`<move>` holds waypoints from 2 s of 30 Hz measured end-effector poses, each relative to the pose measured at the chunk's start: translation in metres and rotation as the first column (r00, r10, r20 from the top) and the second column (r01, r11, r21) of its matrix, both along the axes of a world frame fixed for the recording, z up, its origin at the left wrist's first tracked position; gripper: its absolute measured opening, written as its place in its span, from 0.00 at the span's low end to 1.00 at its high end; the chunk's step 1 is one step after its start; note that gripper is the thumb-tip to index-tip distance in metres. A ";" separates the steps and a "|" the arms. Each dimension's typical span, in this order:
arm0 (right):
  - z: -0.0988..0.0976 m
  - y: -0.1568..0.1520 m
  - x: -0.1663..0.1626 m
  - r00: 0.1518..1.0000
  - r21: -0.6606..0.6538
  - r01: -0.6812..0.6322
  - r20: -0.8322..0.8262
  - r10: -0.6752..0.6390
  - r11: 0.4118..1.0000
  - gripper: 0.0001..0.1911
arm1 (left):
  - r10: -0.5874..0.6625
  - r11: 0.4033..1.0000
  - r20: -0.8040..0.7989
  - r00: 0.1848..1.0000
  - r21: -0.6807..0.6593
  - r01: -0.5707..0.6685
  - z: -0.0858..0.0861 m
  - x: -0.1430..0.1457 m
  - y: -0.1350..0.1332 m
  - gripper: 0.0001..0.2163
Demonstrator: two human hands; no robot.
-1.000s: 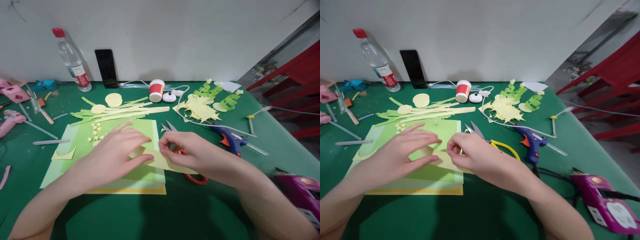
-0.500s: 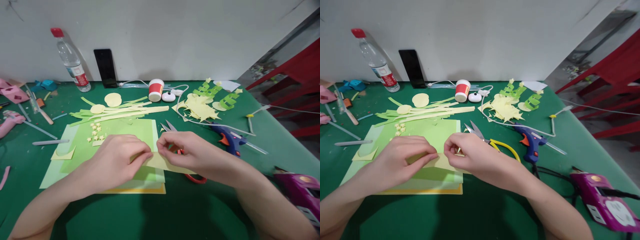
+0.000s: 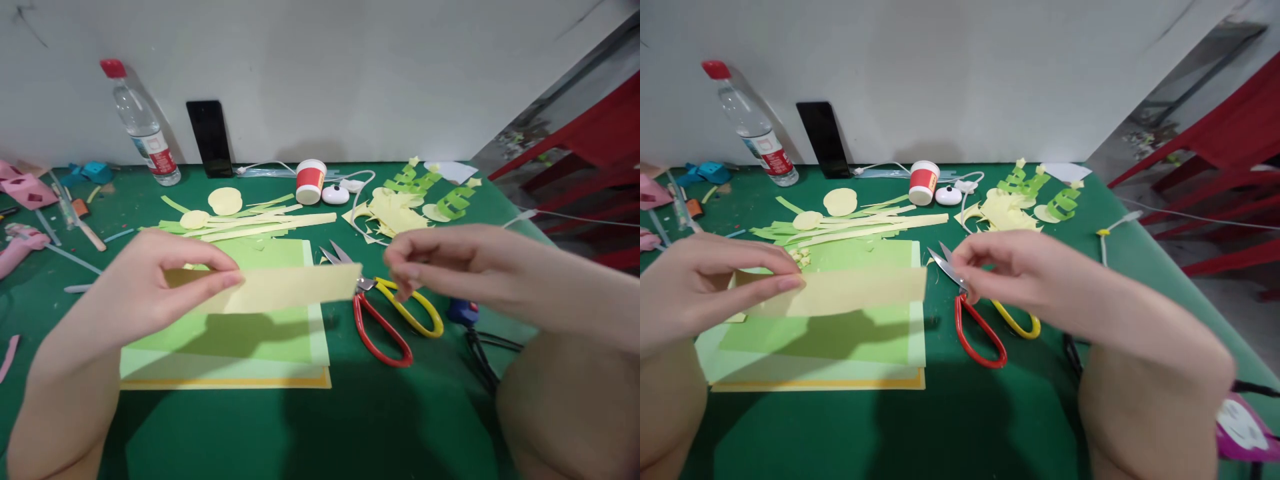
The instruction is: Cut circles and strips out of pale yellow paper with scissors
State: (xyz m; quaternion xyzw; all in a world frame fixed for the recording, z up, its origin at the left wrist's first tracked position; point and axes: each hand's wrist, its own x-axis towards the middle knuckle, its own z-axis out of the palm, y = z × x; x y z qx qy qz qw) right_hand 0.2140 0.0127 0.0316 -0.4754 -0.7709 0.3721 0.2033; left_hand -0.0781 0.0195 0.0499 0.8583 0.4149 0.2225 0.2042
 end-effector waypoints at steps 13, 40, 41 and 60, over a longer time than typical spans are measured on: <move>-0.026 -0.022 -0.072 0.998 0.328 0.058 -0.028 -0.052 0.943 0.06 | -0.079 0.996 -0.153 0.985 -0.044 0.073 -0.038 0.032 -0.014 0.11; -0.012 -0.013 -0.050 0.995 0.042 -0.028 0.094 0.024 0.999 0.07 | -0.120 0.993 -0.130 0.984 -0.003 0.120 -0.025 0.021 -0.015 0.11; -0.010 -0.011 -0.045 0.995 0.060 -0.032 0.100 0.026 0.998 0.07 | -0.111 0.994 -0.121 0.986 -0.003 0.111 -0.021 0.018 -0.012 0.10; -0.019 -0.017 -0.040 0.962 0.533 -0.174 0.271 0.028 0.828 0.13 | -0.003 0.995 -0.115 0.993 -0.095 -0.008 -0.027 0.018 -0.005 0.07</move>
